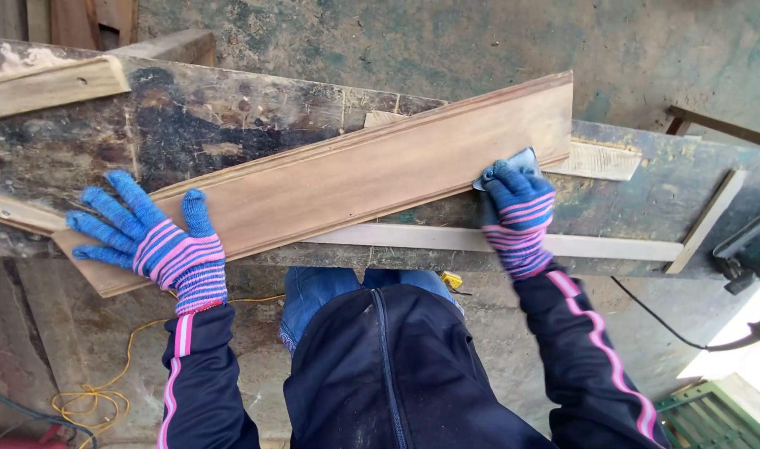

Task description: Manual sanding of a wood molding piece using sandpaper on a workbench.

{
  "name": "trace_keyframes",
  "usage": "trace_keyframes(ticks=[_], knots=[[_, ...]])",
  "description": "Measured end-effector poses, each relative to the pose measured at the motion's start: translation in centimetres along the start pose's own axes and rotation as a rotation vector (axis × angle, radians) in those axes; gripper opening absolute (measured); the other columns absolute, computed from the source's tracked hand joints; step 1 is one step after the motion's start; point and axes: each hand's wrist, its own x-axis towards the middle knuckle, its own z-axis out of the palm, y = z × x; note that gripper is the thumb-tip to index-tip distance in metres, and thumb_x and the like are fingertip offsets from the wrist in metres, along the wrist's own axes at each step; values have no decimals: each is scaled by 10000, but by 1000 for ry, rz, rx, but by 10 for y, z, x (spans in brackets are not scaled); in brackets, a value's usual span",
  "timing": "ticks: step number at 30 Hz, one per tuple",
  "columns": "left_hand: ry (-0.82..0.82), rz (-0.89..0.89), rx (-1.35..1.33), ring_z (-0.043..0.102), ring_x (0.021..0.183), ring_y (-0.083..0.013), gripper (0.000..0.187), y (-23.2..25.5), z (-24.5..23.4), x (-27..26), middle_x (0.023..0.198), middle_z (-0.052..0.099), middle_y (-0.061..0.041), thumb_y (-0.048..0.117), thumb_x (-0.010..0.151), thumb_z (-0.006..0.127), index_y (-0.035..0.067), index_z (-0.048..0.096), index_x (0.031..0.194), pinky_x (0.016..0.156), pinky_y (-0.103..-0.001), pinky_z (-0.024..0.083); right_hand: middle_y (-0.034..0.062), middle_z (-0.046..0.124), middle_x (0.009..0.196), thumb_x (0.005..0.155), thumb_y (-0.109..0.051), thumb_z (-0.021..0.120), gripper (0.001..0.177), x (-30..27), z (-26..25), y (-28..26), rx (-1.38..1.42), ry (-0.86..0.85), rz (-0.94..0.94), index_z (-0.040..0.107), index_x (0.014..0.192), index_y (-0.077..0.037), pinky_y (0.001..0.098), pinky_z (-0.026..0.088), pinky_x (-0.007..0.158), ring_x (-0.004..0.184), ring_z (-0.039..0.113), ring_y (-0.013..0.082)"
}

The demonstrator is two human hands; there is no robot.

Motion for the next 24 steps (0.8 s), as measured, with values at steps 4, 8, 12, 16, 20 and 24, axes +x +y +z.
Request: trace_keyframes(ticks=[4,8,12,16,20,24], knots=[[37,15,-18,-21,1584,-547,984,1,3,3,1752,82,-269,757,1027,507,122,200,1713,1228,-746,-84,131,664,1080,799,-171,678,279,32,12,-58,195,119,29,666,1063,-84,484,518,844,986,642,343],[50,23,-13,-26,1592,-534,964,0,7,0,1756,83,-266,736,1030,519,134,209,1717,1229,-748,-82,89,642,877,896,-280,701,157,50,95,-123,287,-280,139,643,992,-170,482,521,764,872,652,313],[81,26,-24,-22,1606,-522,947,-7,12,3,1770,89,-244,732,1039,530,152,214,1717,1245,-742,-77,128,645,916,908,-255,687,278,68,73,-113,364,-76,-185,628,1112,-76,496,529,799,870,650,330],[80,23,-24,-10,1596,-530,968,-9,16,4,1769,108,-228,718,1018,571,160,204,1719,1233,-745,-73,132,703,1045,824,-74,726,208,56,6,-16,211,49,-3,685,1027,-74,465,553,841,949,699,339],[63,31,24,3,1575,-541,1010,-10,14,7,1757,112,-225,710,982,614,160,194,1717,1203,-765,-66,146,710,1050,925,-56,743,94,51,18,-22,142,305,217,690,1002,-67,463,558,813,913,682,335],[71,46,15,3,1585,-539,1029,-13,22,6,1765,105,-209,726,978,626,165,193,1724,1219,-768,-60,119,686,974,830,-138,696,170,83,49,-118,130,45,-24,670,997,-118,495,508,726,865,664,349]])
